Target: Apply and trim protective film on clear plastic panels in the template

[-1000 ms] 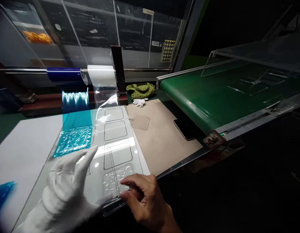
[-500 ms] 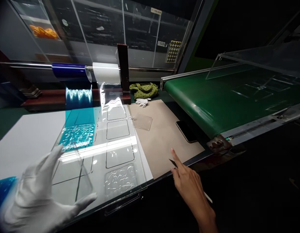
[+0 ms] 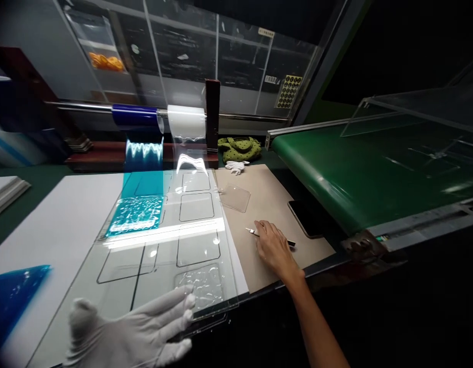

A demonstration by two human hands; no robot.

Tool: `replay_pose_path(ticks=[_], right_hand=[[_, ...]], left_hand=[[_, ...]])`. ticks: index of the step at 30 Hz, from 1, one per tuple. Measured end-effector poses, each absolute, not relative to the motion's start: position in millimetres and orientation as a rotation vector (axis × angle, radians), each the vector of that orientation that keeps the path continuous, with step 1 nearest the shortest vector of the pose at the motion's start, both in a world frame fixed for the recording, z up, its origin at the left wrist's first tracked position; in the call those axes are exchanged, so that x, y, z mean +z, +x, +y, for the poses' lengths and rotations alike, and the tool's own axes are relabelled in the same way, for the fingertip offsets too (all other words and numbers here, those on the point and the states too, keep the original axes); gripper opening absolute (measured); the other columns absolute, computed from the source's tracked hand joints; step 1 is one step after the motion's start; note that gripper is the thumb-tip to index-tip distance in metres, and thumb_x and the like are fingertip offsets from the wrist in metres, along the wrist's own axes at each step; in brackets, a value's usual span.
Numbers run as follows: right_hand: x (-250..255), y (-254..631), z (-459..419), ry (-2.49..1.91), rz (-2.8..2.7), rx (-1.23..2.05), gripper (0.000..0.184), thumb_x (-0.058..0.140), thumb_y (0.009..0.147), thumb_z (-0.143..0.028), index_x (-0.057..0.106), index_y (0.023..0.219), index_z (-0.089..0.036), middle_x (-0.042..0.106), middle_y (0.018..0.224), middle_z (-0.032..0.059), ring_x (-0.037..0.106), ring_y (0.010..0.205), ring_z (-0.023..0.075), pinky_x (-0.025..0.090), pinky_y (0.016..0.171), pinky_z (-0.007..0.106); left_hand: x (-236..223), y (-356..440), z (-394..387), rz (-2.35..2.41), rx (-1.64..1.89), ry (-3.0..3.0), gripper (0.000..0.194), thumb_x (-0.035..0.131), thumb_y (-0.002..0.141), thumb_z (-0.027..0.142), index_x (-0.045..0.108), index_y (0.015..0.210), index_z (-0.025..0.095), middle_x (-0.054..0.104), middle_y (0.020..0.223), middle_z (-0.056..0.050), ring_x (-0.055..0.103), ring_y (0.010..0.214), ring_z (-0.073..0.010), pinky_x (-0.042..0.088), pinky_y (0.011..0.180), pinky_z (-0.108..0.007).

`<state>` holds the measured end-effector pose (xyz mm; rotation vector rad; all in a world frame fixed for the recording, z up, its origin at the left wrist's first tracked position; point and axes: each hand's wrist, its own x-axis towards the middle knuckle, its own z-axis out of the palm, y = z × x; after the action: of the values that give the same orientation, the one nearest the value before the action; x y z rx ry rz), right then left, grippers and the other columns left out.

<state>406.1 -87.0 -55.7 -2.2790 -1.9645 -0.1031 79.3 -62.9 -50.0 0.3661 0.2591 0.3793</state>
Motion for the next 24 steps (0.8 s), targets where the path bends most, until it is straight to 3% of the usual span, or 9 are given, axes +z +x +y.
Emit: replay_pose_path(ticks=[3, 6, 12, 17, 21, 24], right_hand=[[-29, 374, -93, -2.063, -2.015, -0.043, 0.061, 0.055, 0.090, -0.038, 0.036, 0.141, -0.012, 0.052, 0.137, 0.0169, 0.049, 0.126, 0.0292, 0.048, 0.099, 0.044], [0, 329, -100, -1.724, -2.172, 0.059, 0.089, 0.061, 0.083, -0.055, 0.022, 0.149, -0.011, 0.046, 0.144, 0.0182, 0.041, 0.135, 0.0310, 0.038, 0.109, 0.050], [18, 275, -88, -1.397, -2.456, 0.158, 0.120, 0.064, 0.069, -0.071, 0.009, 0.151, -0.003, 0.043, 0.144, 0.0246, 0.035, 0.137, 0.0368, 0.026, 0.113, 0.058], [13, 265, -76, -1.389, -2.504, 0.198, 0.117, 0.070, 0.071, -0.057, 0.003, 0.151, -0.004, 0.045, 0.143, 0.0239, 0.039, 0.135, 0.0355, 0.018, 0.115, 0.059], [14, 267, -69, -1.425, -2.517, 0.126, 0.111, 0.068, 0.072, -0.045, 0.002, 0.151, -0.002, 0.043, 0.144, 0.0240, 0.037, 0.136, 0.0346, 0.016, 0.116, 0.059], [15, 277, -58, -1.495, -2.499, 0.003, 0.106, 0.066, 0.073, -0.040, 0.004, 0.151, -0.002, 0.042, 0.145, 0.0236, 0.037, 0.136, 0.0340, 0.014, 0.116, 0.060]], left_hand=[[-51, 87, -64, 0.188, 0.360, 0.121, 0.140, 0.034, 0.041, 0.099, 0.040, 0.138, -0.002, 0.037, 0.146, -0.027, 0.033, 0.137, -0.0407, 0.029, 0.111, -0.058], [-52, 93, -62, 0.198, 0.406, 0.061, 0.137, 0.039, 0.046, 0.096, 0.038, 0.138, -0.005, 0.037, 0.144, -0.031, 0.032, 0.136, -0.0437, 0.027, 0.110, -0.059], [-57, 101, -61, 0.049, 0.415, 0.112, 0.135, 0.044, 0.046, 0.094, 0.028, 0.144, 0.003, 0.036, 0.146, -0.026, 0.032, 0.137, -0.0401, 0.031, 0.109, -0.049], [-59, 106, -54, -0.023, 0.460, 0.154, 0.126, 0.036, 0.053, 0.095, 0.029, 0.145, 0.009, 0.040, 0.144, -0.022, 0.038, 0.135, -0.0337, 0.034, 0.106, -0.042], [-53, 106, -46, 0.053, 0.446, 0.166, 0.119, 0.045, 0.055, 0.092, 0.033, 0.144, 0.014, 0.041, 0.146, -0.018, 0.035, 0.136, -0.0363, 0.031, 0.109, -0.049], [-51, 102, -50, 0.122, 0.333, 0.148, 0.084, 0.049, 0.076, 0.074, 0.040, 0.139, 0.019, 0.043, 0.144, -0.015, 0.041, 0.131, -0.0331, 0.033, 0.107, -0.056]])
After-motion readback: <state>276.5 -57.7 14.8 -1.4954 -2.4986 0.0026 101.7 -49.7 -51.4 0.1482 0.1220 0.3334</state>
